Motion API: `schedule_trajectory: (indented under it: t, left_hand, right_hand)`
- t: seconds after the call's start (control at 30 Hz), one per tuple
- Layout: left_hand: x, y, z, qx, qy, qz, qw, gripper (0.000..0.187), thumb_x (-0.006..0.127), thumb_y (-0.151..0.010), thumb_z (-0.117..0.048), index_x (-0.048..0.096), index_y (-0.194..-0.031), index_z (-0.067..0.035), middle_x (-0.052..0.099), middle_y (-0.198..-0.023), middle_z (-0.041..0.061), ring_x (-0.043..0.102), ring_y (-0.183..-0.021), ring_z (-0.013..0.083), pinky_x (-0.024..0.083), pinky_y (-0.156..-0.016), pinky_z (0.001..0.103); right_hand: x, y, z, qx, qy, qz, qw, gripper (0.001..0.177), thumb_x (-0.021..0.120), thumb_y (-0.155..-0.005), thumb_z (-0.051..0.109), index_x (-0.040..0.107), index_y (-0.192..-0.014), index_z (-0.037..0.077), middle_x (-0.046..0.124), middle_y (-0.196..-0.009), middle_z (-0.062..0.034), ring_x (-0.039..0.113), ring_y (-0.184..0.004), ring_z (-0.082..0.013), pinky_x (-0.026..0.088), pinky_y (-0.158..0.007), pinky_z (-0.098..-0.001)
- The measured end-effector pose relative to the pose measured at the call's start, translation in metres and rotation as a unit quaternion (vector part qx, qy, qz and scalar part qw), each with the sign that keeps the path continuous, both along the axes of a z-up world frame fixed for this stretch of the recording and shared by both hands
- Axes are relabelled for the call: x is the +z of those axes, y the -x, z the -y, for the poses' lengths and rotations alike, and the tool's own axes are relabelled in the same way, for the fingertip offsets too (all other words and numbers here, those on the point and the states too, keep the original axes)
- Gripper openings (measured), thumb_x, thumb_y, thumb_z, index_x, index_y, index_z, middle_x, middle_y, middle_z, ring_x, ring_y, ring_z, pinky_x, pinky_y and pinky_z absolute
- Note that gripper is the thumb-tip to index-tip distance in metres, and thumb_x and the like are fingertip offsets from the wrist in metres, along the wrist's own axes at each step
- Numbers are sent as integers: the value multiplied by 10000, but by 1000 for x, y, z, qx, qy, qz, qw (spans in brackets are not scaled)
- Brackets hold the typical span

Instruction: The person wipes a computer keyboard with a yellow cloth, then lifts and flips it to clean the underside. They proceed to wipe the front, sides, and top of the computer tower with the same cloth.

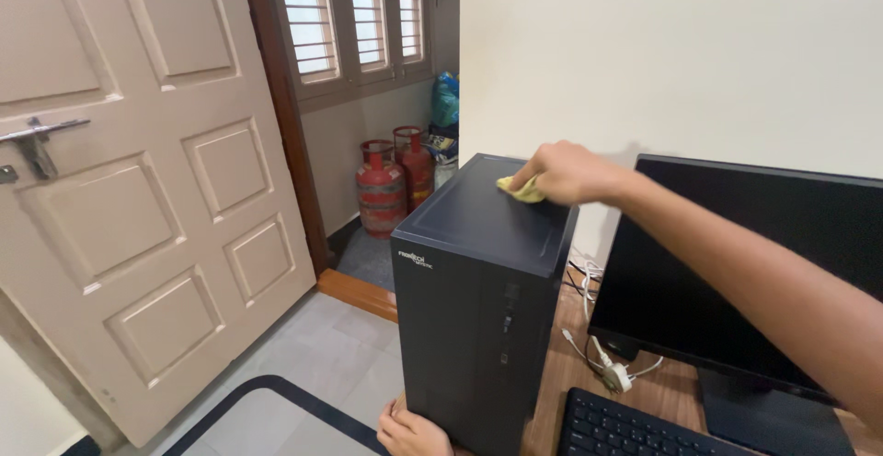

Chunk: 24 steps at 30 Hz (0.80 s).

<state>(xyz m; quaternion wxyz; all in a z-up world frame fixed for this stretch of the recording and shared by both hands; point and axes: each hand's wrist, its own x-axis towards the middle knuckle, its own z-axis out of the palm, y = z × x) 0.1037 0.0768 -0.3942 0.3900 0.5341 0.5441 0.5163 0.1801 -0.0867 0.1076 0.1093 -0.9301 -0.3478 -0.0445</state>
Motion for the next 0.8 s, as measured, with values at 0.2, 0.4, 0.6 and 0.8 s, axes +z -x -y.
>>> schedule_trajectory:
  t: [0.2, 0.4, 0.6, 0.8]
  left_hand:
    - [18, 16, 8, -31, -10, 17, 999, 358, 413, -1035, -247, 669, -1195, -55, 631, -1201, 216, 618, -1088, 418, 496, -953, 499]
    - [21, 25, 9, -63, -10, 20, 998, 360, 426, -1023, -251, 658, -1209, -48, 610, -1227, 233, 588, -1116, 439, 469, -949, 521]
    - [-1, 3, 2, -6, -11, 60, 998, 331, 454, -1000, -221, 699, -1159, -63, 627, -1202, 239, 614, -1066, 424, 500, -959, 499]
    - [-32, -17, -8, 12, -11, 95, 995, 280, 479, -1003, -181, 696, -1104, -34, 629, -1139, 237, 634, -983, 387, 533, -889, 466]
  right_hand:
    - [-5, 57, 11, 299, -84, -117, 943, 770, 375, -571, -126, 794, -1160, 140, 699, -1357, -93, 604, -1307, -274, 414, -1124, -369]
    - [6, 49, 56, 251, -99, -226, 936, 579, 450, -652, -144, 849, -1017, 62, 780, -1282, -101, 654, -1311, -262, 432, -1136, -393]
    - [5, -22, 49, 79, -103, -185, 974, 483, 494, -713, -117, 852, -966, 87, 786, -1230, -78, 705, -1215, -230, 480, -1083, -358]
    - [-30, -103, -14, 8, -161, -15, 987, 370, 619, -771, 15, 850, -1012, 175, 791, -1126, -80, 733, -1006, -250, 532, -961, -326]
